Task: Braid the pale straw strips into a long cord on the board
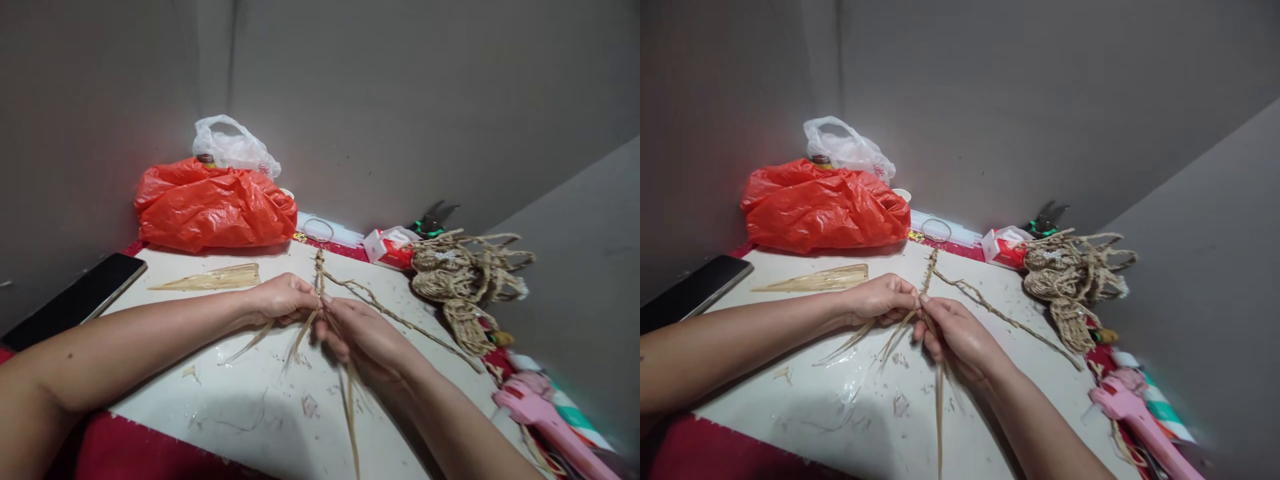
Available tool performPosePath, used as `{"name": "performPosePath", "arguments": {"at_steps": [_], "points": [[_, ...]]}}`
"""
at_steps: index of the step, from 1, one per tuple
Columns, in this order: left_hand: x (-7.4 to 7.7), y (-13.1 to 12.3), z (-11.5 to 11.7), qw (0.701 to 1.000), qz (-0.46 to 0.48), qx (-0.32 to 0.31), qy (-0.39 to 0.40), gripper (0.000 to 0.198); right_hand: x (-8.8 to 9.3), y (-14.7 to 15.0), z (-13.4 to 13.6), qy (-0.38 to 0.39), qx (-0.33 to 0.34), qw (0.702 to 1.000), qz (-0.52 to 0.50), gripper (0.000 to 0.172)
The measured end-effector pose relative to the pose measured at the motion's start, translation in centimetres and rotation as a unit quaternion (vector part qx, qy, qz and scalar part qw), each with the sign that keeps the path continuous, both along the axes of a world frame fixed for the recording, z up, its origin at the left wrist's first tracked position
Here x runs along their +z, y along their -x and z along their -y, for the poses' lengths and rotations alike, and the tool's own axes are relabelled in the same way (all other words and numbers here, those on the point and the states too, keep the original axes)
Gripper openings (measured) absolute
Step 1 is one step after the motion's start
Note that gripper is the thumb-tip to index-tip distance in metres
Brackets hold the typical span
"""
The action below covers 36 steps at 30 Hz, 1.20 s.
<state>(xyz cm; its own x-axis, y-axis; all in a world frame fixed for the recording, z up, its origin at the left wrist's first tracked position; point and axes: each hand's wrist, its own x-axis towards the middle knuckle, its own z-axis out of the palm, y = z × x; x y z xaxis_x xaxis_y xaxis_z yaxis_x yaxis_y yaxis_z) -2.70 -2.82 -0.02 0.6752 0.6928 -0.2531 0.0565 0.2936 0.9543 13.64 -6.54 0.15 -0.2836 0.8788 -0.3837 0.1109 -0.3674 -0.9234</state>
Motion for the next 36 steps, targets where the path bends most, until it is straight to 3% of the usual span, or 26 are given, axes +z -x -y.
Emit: {"name": "performPosePath", "arguments": {"at_steps": [5, 8, 13, 23, 26, 30, 32, 36], "points": [[-0.4, 0.0, -0.2, 0.998, -0.015, -0.052, -0.041, 0.021, 0.5, -0.5, -0.1, 0.051, 0.052, 0.997, -0.002, 0.039], [-0.4, 0.1, -0.4, 0.991, -0.049, -0.054, -0.116, 0.019, 0.1, -1.1, -0.5, 0.103, 0.083, 0.99, -0.053, 0.039], [0.4, 0.4, -0.6, 0.952, -0.134, -0.075, -0.265, 0.014, -0.5, -1.0, -0.6, 0.126, 0.057, 0.984, -0.115, 0.037], [1.0, 0.8, -0.6, 0.901, -0.23, -0.091, -0.358, 0.016, -0.8, 0.1, -0.2, 0.139, 0.0, 0.981, -0.135, 0.032], [2.5, 1.0, 0.0, 0.86, -0.303, -0.12, -0.392, 0.022, -0.9, 0.6, 0.1, 0.116, -0.031, 0.989, -0.09, 0.031], [4.5, 0.9, 1.7, 0.786, -0.417, -0.105, -0.445, 0.03, -0.7, 1.2, 0.5, 0.079, -0.065, 0.993, -0.062, 0.03], [4.2, 0.5, 2.7, 0.752, -0.445, -0.102, -0.476, 0.028, -0.8, 1.3, 0.7, 0.074, -0.071, 0.992, -0.077, 0.035], [1.9, -0.5, 4.1, 0.706, -0.437, -0.107, -0.546, 0.023, -1.1, 1.2, 0.6, 0.091, -0.072, 0.987, -0.114, 0.043]]}}
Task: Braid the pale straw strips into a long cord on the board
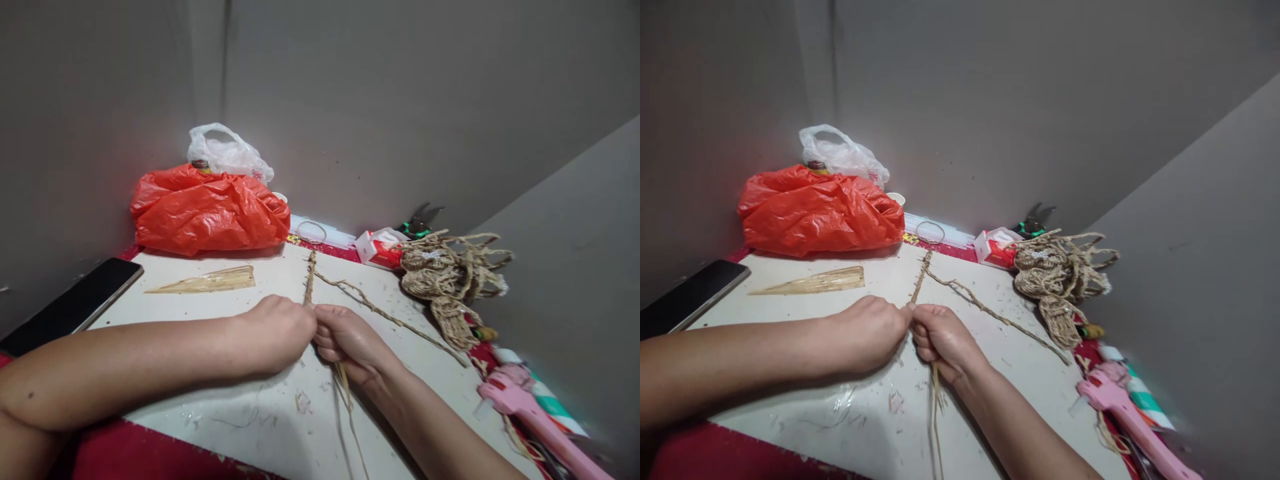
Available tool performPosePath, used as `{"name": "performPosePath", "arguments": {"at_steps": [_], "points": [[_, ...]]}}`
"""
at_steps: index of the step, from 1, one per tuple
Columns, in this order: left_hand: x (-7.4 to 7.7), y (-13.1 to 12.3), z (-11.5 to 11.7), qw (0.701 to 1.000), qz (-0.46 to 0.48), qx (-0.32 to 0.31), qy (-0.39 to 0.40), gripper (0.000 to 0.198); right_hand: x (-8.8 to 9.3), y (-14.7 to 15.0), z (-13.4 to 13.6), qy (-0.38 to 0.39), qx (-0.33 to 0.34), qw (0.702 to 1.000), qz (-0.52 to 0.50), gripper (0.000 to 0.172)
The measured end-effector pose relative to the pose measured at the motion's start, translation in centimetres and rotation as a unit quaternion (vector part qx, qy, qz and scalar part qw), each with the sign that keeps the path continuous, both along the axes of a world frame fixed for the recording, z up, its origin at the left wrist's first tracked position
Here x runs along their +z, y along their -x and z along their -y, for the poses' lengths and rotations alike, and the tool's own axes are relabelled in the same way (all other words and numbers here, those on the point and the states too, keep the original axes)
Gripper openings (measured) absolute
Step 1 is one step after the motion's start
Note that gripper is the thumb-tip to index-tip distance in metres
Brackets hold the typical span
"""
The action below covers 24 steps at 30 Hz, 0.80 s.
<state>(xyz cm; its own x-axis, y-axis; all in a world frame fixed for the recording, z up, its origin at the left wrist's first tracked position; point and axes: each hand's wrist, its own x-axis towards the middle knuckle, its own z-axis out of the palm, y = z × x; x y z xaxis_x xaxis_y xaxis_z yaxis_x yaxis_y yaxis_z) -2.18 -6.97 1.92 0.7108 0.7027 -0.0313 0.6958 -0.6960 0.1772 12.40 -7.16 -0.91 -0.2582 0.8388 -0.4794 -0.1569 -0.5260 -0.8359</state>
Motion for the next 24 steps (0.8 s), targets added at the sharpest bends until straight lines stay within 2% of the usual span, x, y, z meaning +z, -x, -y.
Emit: {"name": "performPosePath", "arguments": {"at_steps": [3, 6, 8, 10, 12, 14, 15, 17, 18, 19, 20, 21, 24], "points": [[-0.5, -0.3, 1.0, 0.999, 0.001, -0.035, -0.003, 0.021, 0.0, -0.2, -0.2, 0.013, 0.009, 1.0, -0.021, 0.035], [1.2, 0.1, 1.8, 0.99, -0.029, -0.107, 0.082, 0.015, 0.2, -0.6, -0.4, 0.019, 0.011, 0.999, -0.046, 0.023], [2.6, 0.6, 1.5, 0.979, -0.018, -0.13, 0.157, 0.024, 0.4, -0.9, -0.7, 0.014, 0.008, 0.998, -0.068, 0.022], [3.3, 1.1, 0.3, 0.976, 0.074, -0.086, 0.186, 0.027, 0.5, -1.1, -0.9, 0.006, 0.004, 0.996, -0.088, 0.022], [2.9, 1.3, -1.4, 0.964, 0.217, 0.029, 0.151, 0.025, 0.6, -1.3, -1.0, -0.001, 0.008, 0.995, -0.098, 0.022], [1.6, 1.1, -3.1, 0.927, 0.326, 0.126, 0.136, 0.019, 0.6, -1.3, -1.0, -0.008, 0.018, 0.995, -0.098, 0.023], [0.8, 0.9, -3.7, 0.904, 0.352, 0.138, 0.197, 0.018, 0.6, -1.3, -1.1, -0.011, 0.026, 0.995, -0.093, 0.024], [-0.8, 0.4, -4.4, 0.84, 0.364, 0.129, 0.38, 0.022, 0.6, -1.3, -1.1, -0.02, 0.047, 0.996, -0.077, 0.026], [-1.5, 0.2, -4.4, 0.809, 0.36, 0.122, 0.447, 0.025, 0.6, -1.3, -1.1, -0.024, 0.057, 0.996, -0.067, 0.027], [-2.0, 0.1, -4.4, 0.791, 0.36, 0.117, 0.481, 0.028, 0.5, -1.4, -1.1, -0.027, 0.067, 0.996, -0.057, 0.028], [-2.4, 0.0, -4.3, 0.789, 0.365, 0.114, 0.481, 0.028, 0.5, -1.5, -1.2, -0.03, 0.075, 0.996, -0.049, 0.028], [-2.6, 0.0, -4.2, 0.802, 0.372, 0.111, 0.455, 0.028, 0.4, -1.7, -1.2, -0.032, 0.083, 0.995, -0.041, 0.028], [-2.6, 0.4, -4.4, 0.856, 0.37, 0.07, 0.354, 0.027, 0.5, -2.2, -1.4, -0.035, 0.117, 0.992, -0.026, 0.026]]}}
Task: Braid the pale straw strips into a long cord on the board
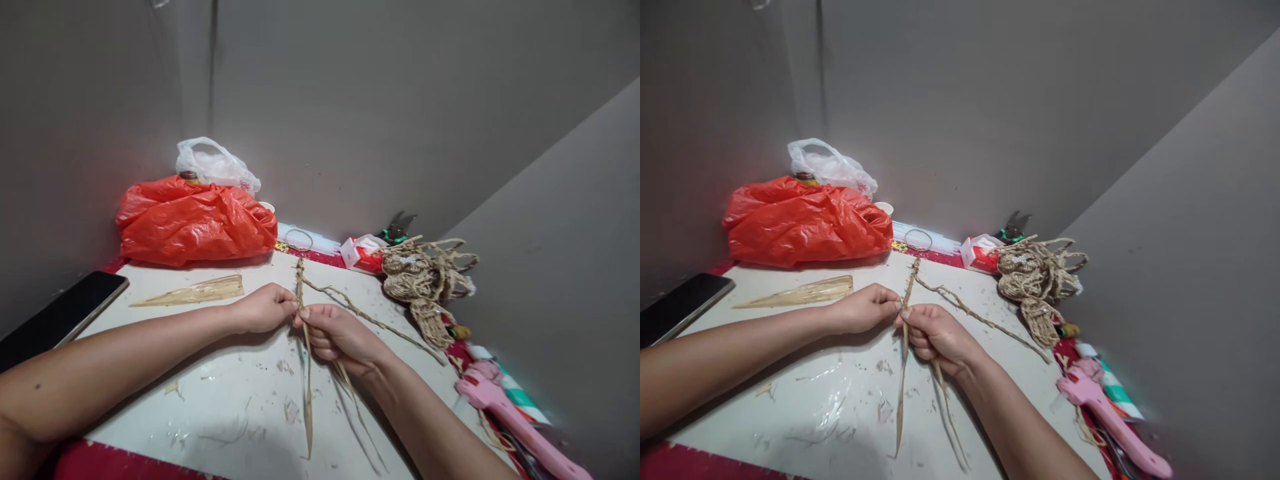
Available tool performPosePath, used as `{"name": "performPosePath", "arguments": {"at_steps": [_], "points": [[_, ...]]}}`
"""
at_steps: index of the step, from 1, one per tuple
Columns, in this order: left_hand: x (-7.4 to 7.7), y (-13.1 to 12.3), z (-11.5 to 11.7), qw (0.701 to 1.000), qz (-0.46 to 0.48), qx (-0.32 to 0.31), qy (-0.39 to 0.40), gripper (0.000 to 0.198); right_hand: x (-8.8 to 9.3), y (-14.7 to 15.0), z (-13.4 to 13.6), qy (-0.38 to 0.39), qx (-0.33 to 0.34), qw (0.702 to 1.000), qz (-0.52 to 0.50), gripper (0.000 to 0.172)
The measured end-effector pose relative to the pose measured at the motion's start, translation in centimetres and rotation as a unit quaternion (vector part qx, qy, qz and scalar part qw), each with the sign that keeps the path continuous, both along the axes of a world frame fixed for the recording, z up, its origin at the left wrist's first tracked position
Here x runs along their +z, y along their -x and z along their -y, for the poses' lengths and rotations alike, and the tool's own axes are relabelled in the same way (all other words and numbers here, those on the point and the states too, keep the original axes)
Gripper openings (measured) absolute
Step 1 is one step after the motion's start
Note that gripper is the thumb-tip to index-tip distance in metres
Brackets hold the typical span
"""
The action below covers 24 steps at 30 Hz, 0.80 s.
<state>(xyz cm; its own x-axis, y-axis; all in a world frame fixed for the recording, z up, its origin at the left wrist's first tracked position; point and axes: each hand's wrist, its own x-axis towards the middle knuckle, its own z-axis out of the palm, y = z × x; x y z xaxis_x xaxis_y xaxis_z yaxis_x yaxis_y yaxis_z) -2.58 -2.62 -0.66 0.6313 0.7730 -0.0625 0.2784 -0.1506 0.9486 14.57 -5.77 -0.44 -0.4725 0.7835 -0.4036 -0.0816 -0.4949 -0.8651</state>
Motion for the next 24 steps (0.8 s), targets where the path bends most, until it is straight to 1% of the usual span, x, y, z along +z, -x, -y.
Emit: {"name": "performPosePath", "arguments": {"at_steps": [2, 3, 5, 9, 12, 15, 17, 19, 20, 21, 24], "points": [[0.1, 0.3, -0.4, 0.999, -0.02, -0.027, -0.032, 0.027, 0.1, -0.2, 0.0, -0.008, 0.027, 0.999, 0.023, 0.026], [0.1, 0.4, -0.6, 0.998, -0.027, -0.039, -0.032, 0.028, 0.2, -0.2, 0.0, -0.019, 0.036, 0.998, 0.042, 0.027], [0.0, 0.4, -0.8, 0.998, -0.032, -0.051, -0.006, 0.029, 0.2, -0.1, 0.1, -0.055, 0.038, 0.994, 0.091, 0.029], [0.0, 0.1, -0.6, 0.997, -0.017, -0.036, 0.07, 0.029, 0.4, 0.2, 0.4, -0.122, 0.034, 0.974, 0.188, 0.03], [0.2, 0.0, -0.3, 0.995, -0.021, -0.011, 0.101, 0.027, 0.7, 0.1, 0.5, -0.151, 0.055, 0.96, 0.228, 0.031], [0.0, 0.1, -0.3, 0.995, -0.035, 0.004, 0.093, 0.028, 1.2, -0.3, 0.5, -0.191, 0.071, 0.941, 0.27, 0.03], [-0.4, 0.2, -0.5, 0.997, -0.036, -0.002, 0.074, 0.028, 1.5, -0.5, 0.4, -0.224, 0.073, 0.921, 0.311, 0.026], [-0.7, 0.3, -0.7, 0.997, -0.037, -0.008, 0.059, 0.029, 1.8, -0.6, 0.5, -0.235, 0.075, 0.91, 0.333, 0.024], [-0.8, 0.3, -0.8, 0.998, -0.038, -0.009, 0.055, 0.029, 2.0, -0.5, 0.5, -0.224, 0.075, 0.914, 0.329, 0.024], [-0.8, 0.3, -0.8, 0.998, -0.036, -0.009, 0.051, 0.03, 2.1, -0.4, 0.6, -0.201, 0.072, 0.925, 0.315, 0.024], [-0.4, 0.3, -0.6, 0.998, -0.014, -0.004, 0.06, 0.029, 2.2, 0.4, 1.2, -0.086, 0.037, 0.97, 0.226, 0.027]]}}
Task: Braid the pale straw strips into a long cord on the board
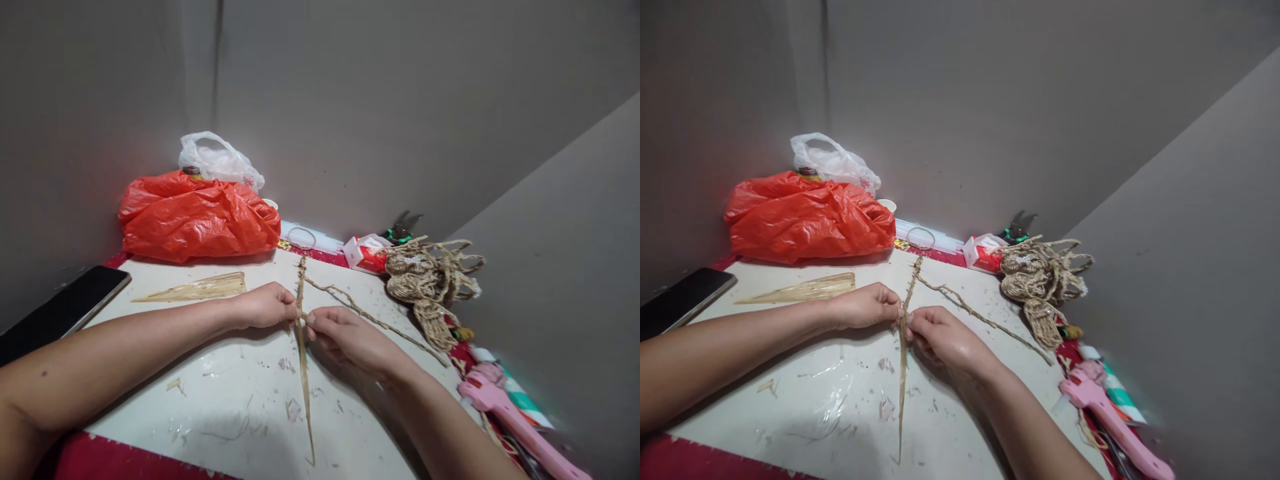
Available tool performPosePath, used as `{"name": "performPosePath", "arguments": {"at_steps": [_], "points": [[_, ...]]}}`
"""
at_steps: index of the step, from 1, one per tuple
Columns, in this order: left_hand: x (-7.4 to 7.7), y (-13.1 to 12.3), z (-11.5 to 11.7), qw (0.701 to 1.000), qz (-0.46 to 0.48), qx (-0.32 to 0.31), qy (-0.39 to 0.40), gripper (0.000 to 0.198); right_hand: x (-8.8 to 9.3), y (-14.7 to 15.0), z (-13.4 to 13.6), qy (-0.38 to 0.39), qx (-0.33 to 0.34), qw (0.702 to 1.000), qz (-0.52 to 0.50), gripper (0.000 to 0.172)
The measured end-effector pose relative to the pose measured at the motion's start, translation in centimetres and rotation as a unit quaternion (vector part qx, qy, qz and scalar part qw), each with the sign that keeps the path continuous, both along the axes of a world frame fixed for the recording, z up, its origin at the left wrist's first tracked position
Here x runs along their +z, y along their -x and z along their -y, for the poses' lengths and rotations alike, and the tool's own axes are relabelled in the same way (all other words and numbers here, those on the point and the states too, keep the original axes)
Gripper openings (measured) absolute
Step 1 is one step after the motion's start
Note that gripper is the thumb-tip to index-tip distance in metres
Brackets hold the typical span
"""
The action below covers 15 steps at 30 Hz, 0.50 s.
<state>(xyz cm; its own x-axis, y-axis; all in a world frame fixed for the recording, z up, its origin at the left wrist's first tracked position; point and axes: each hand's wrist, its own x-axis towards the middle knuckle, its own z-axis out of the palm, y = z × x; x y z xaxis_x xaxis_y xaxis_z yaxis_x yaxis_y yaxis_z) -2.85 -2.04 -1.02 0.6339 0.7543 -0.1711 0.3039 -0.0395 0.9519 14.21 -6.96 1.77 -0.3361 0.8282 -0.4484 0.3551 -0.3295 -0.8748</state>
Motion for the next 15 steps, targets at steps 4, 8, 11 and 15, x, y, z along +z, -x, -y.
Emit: {"name": "performPosePath", "arguments": {"at_steps": [4, 8, 11, 15], "points": [[0.8, -0.1, 0.5, 0.995, 0.021, 0.004, 0.098, 0.028, -0.6, 1.5, 1.0, 0.018, -0.036, 0.998, -0.057, 0.029], [0.8, -0.2, 0.8, 0.988, 0.043, 0.014, 0.145, 0.03, -1.5, 2.5, 1.6, -0.041, -0.026, 0.998, 0.035, 0.031], [0.6, -0.2, 0.8, 0.987, 0.063, 0.013, 0.15, 0.032, -1.9, 2.8, 2.0, -0.092, -0.032, 0.992, 0.08, 0.028], [0.6, 0.0, 0.7, 0.984, 0.082, 0.0, 0.16, 0.035, -1.1, 2.6, 3.0, -0.157, 0.051, 0.981, 0.098, 0.035]]}}
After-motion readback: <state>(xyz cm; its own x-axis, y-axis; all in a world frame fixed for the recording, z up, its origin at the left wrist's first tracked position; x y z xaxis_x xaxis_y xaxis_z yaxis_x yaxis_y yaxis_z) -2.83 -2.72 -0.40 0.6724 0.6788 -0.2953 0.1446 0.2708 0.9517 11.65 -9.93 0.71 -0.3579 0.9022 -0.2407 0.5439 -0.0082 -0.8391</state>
